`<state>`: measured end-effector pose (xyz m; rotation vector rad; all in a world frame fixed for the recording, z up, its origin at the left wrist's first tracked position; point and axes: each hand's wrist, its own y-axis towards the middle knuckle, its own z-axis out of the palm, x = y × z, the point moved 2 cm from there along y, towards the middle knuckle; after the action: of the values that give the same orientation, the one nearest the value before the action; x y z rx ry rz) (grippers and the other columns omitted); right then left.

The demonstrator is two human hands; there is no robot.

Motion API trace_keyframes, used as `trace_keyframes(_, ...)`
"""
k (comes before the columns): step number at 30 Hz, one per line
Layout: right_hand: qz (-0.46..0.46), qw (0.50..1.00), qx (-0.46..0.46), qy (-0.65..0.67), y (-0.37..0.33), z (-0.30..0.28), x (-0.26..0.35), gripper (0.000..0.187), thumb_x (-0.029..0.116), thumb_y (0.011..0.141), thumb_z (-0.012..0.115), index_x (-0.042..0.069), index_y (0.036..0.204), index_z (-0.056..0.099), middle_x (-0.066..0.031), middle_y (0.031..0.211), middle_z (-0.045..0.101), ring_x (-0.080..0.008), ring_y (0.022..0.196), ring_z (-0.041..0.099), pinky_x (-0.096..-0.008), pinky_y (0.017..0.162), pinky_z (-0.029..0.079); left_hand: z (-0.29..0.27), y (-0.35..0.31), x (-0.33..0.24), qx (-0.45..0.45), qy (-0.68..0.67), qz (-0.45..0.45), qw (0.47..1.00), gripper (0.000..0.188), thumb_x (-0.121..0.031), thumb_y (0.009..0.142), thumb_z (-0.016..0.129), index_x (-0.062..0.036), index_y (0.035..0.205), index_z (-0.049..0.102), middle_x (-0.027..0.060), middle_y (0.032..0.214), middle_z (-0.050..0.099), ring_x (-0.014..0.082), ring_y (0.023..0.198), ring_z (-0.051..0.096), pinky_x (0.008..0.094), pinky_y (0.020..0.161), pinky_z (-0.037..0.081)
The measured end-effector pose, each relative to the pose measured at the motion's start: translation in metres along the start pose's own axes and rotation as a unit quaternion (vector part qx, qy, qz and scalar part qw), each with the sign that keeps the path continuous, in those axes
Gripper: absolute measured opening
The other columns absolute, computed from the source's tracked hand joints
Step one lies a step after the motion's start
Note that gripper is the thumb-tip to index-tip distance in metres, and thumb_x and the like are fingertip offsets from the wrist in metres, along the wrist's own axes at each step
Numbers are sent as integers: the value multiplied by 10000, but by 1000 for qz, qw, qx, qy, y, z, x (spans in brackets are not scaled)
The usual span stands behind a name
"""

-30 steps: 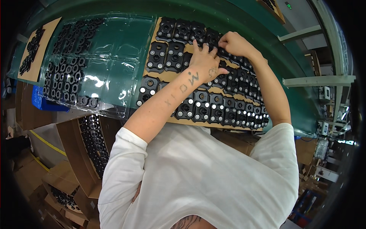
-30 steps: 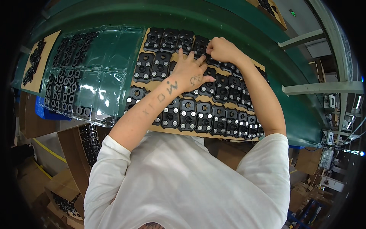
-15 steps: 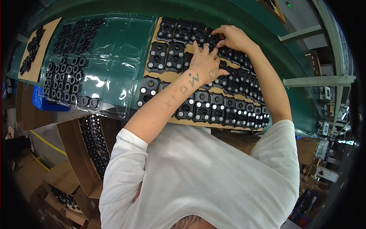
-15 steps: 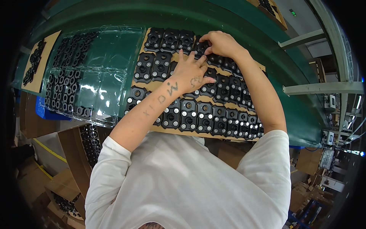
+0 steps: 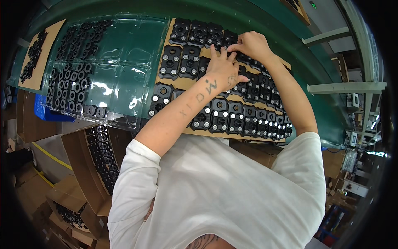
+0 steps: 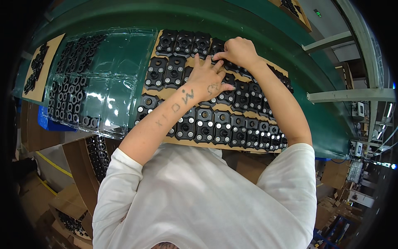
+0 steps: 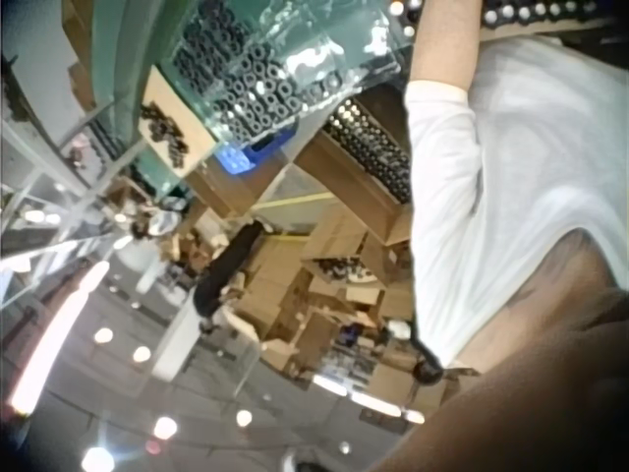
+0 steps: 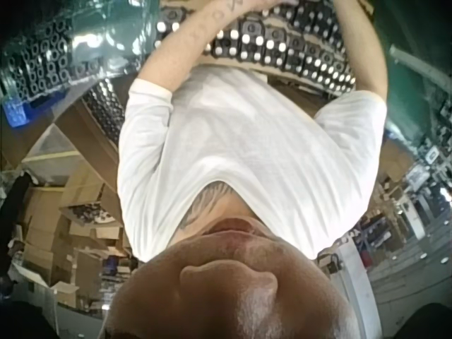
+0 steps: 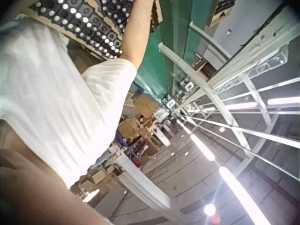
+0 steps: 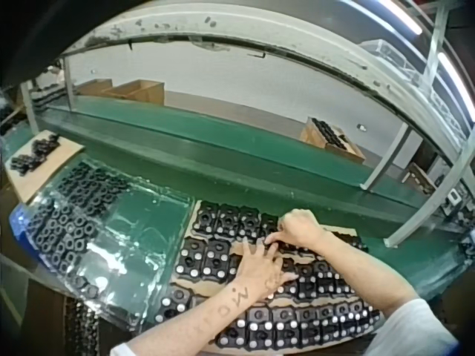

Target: The person puts a tray of assembled components into a cardboard box, retrieves a new tray of parts from the conveyor belt, and fits plastic caps onto the components by hand.

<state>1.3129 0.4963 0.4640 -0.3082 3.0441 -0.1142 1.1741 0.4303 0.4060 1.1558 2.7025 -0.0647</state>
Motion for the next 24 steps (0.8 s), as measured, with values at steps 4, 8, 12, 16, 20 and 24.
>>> trace_keyframes(4,-26,1000,-11,9,6,-2,25,589,632,756,780,45,725,754,-90,643,684,-304,610,648,-382,609,522,-5,-21,15,0,-8,-19,1000,736,-653,1022,350,-54,1320,658,158,1543,482,458,1413,384,744,1109,206)
trace_keyframes(8,-15,999,-31,9,6,-25,57,562,605,786,770,43,805,763,-87,679,690,-282,625,650,-377,640,522,-9,-44,22,-36,-5,-25,999,698,-670,964,451,-77,1193,739,144,1415,571,413,1274,472,756,1088,207)
trace_keyframes(12,-38,994,-25,96,-1,-53,120,397,411,842,779,36,973,773,-71,802,729,-238,681,660,-362,678,521,-4,-53,0,-144,-47,-18,988,680,-672,936,499,-105,1240,722,143,1410,577,430,1340,428,761,1099,162)
trace_keyframes(16,-334,917,-58,211,-8,-61,234,215,181,887,705,50,1050,753,-79,974,724,-290,851,680,-378,788,539,2,-84,-34,-235,-54,-24,970,706,-663,923,544,-91,1317,669,126,1528,506,407,1408,399,663,1166,194)
trace_keyframes(20,-482,856,3,189,-7,-38,342,144,135,876,660,96,983,747,-85,1001,712,-297,919,684,-428,814,561,4,-131,-64,-148,-242,24,959,711,-598,894,645,-50,1347,629,146,1490,541,379,1364,472,495,1157,336)
trace_keyframes(24,-512,850,-10,124,-10,14,431,199,234,845,692,91,979,731,-143,972,701,-335,813,708,-448,692,576,20,-171,-66,-129,-256,28,958,618,-540,904,649,-44,1272,668,180,1335,646,408,1229,578,482,1034,434)
